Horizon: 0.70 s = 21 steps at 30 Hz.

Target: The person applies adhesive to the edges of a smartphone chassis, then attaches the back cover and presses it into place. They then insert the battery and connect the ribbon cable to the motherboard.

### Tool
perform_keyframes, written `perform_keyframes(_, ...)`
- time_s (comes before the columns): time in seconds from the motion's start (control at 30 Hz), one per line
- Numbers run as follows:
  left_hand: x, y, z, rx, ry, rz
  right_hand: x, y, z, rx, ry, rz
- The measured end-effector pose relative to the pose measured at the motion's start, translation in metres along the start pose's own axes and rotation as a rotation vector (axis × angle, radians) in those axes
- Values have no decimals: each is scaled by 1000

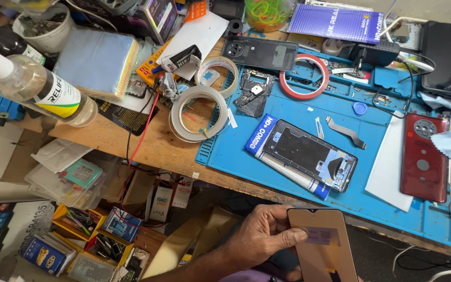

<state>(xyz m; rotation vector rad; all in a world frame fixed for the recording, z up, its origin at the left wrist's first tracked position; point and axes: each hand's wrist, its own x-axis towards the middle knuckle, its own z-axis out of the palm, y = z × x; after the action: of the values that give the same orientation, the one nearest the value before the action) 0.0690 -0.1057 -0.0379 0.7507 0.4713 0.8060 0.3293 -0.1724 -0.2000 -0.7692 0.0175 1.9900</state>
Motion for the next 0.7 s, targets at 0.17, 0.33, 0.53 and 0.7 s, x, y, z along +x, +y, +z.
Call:
perform_keyframes(0.17, 5, 24, 12, 8, -64, 81, -1, -8, -20, 34, -73, -164)
perform_keyframes(0.33, 8, 70, -9, 854, 198, 372, -45, -71, 2, 56, -410, -434)
perform_keyframes(0.53, 41, 101, -43, 1374, 341, 396, -61, -88, 141, -514, -31, -969)
perform_keyframes(0.7, 46, 107, -43, 1366, 377, 241, -37, -72, 217, -441, -7, -1011)
